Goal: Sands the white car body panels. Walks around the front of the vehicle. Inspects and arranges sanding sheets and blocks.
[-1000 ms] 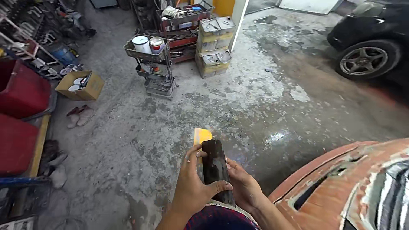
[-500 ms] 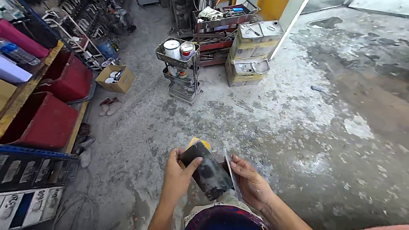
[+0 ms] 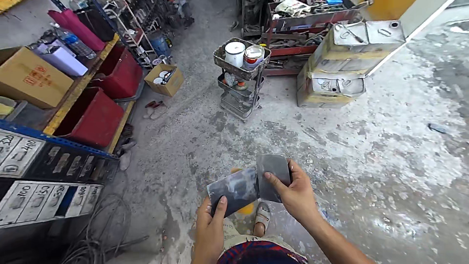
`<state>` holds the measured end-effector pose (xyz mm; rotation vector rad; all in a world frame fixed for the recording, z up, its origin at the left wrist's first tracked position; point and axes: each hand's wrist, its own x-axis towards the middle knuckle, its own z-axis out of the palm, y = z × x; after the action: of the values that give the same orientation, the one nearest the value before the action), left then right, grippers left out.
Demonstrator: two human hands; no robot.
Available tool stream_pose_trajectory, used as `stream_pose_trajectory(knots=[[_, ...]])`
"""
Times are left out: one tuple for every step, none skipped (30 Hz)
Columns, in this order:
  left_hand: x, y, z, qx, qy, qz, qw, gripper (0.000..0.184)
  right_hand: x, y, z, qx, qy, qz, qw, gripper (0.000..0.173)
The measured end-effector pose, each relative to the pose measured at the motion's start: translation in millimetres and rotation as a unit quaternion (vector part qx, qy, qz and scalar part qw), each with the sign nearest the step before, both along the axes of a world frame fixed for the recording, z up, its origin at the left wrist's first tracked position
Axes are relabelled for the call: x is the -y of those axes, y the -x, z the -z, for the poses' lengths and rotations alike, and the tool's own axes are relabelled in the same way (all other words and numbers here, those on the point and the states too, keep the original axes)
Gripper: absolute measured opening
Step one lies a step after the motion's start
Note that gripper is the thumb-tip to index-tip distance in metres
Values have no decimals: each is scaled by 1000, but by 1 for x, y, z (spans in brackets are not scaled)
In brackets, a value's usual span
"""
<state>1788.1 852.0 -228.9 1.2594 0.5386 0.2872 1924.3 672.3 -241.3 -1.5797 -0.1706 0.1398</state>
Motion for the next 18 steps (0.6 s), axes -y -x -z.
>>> stream_pose_trajectory(knots=[[-8,-4,-1,24,9,6,1000,24,-12,-6,-2,0,-4,-5,1000,36],[-18,-8,-2,47,21,22,998,25,-25,-10,-5,-2,-10,-12,1000,37],[-29,-11,-4,67,39,45,996,30,-40,-14,-8,-2,-14,-19,1000,38],[-43,-15,-5,94,54,83,991,39,-56,-18,-12,5,-16,-26,1000,41],[-59,-20,-6,122,67,129,982,49,-73,-21,-16,14,-16,-33,999,44],[-77,-26,-8,152,78,174,970,58,-91,-23,-21,24,-12,-43,999,47],[-95,-32,-10,180,88,216,956,65,-110,-24,-26,36,-10,-57,998,50],[-113,-37,-13,202,96,248,943,72,-130,-26,-32,47,-11,-72,996,52],[-130,-41,-17,218,105,272,931,78,-151,-27,-36,58,-13,-88,994,53],[-146,-44,-22,232,131,276,924,80,-170,-29,-39,74,-8,-103,992,54],[-160,-47,-27,244,165,253,921,79,-188,-33,-40,93,5,-121,988,55],[-173,-50,-31,259,199,224,918,77,-203,-39,-41,113,31,-145,982,57],[-187,-53,-31,274,218,203,915,78,-217,-47,-41,128,73,-168,975,60],[-200,-55,-29,289,228,191,910,84,-230,-55,-43,138,122,-184,966,66],[-211,-56,-28,298,232,177,909,81,-245,-60,-45,147,170,-189,956,72],[-220,-54,-27,303,223,157,913,65,-259,-60,-50,161,207,-186,947,75],[-228,-54,-26,309,203,138,919,47,-274,-55,-54,187,233,-182,937,73],[-235,-56,-24,315,185,127,922,37,-288,-48,-57,220,240,-185,927,66]])
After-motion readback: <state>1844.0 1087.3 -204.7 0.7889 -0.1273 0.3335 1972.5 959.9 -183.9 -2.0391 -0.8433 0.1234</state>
